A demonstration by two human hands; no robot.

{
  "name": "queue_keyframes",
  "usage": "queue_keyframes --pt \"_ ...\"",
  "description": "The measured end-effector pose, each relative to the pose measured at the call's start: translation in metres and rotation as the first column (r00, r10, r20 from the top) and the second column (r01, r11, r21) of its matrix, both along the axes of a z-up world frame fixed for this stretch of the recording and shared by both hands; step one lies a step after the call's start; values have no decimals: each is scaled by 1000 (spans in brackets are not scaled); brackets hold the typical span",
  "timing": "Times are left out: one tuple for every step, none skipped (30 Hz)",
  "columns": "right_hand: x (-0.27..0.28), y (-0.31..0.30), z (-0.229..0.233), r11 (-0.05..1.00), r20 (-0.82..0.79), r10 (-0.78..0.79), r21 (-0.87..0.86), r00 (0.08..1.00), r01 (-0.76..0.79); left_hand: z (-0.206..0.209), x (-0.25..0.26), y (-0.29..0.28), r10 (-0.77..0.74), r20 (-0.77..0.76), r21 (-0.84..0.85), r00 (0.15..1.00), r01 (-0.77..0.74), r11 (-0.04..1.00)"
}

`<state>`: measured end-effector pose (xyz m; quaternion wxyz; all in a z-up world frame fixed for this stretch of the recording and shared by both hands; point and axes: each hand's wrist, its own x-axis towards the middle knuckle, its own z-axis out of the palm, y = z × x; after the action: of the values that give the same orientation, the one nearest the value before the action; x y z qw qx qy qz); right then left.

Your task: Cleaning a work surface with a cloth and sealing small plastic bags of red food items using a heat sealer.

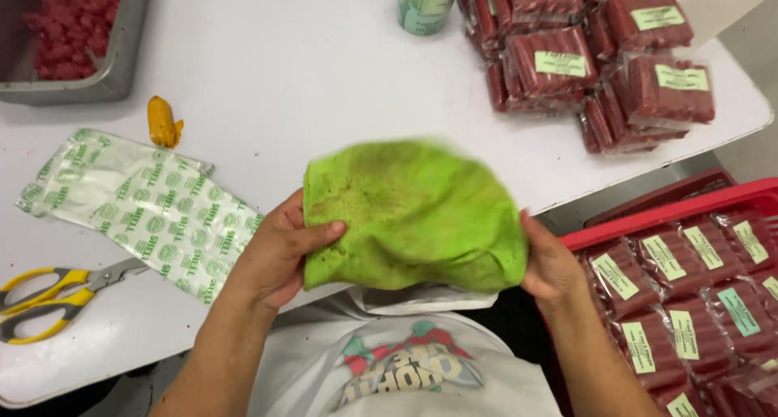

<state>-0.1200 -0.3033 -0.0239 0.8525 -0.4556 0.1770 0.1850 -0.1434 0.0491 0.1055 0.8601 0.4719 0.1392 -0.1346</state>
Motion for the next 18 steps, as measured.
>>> queue_keyframes --pt "4 -2 7 1000 -15 3 0 1000 -3 -3 3 3 3 -15 0 1000 -3 1000" --pt "10 -4 16 992 52 10 -128 999 -4 -5 7 7 17 -4 13 1000 -17 1000" --pt "16 -6 25 967 117 27 -253 993 4 -5 11 10 31 7 26 999 -32 999" --pt "31 -8 36 968 131 26 -252 991 8 -8 20 17 30 21 27 999 -31 999" --pt "46 -9 47 957 177 14 -289 984 39 -10 28 24 40 62 37 997 -42 998" --pt "59 -12 59 943 221 3 -325 975 70 -13 35 30 49 99 45 994 -54 998" --pt "72 -2 81 943 232 2 -324 973 75 -3 45 36 48 110 45 993 -53 998" --pt "83 10 102 952 312 42 -300 949 56 6 54 42 97 173 72 980 -111 991" --pt "95 21 123 960 390 80 -277 917 34 16 62 49 143 236 95 961 -169 981" --pt "102 26 134 961 397 84 -275 914 31 25 64 53 147 243 96 959 -175 980" --pt "108 30 144 963 441 83 -265 894 42 33 67 57 149 302 136 942 -197 971" --pt "114 34 153 966 481 78 -253 873 53 42 69 61 145 355 178 923 -219 959" --pt "111 43 159 967 483 79 -248 872 50 46 65 61 147 358 181 922 -223 958" --pt "106 51 163 965 496 87 -258 864 51 48 59 60 123 344 271 931 -224 936" --pt "101 59 166 962 508 95 -268 856 53 49 55 59 100 328 358 939 -222 907" --pt "93 58 151 962 500 91 -268 861 54 34 45 55 96 320 360 943 -215 908" --pt "84 57 135 926 386 160 -377 909 -3 19 36 52 91 220 413 971 -177 893" --pt "76 56 120 878 260 221 -473 940 -76 4 27 49 91 119 461 989 -136 877"
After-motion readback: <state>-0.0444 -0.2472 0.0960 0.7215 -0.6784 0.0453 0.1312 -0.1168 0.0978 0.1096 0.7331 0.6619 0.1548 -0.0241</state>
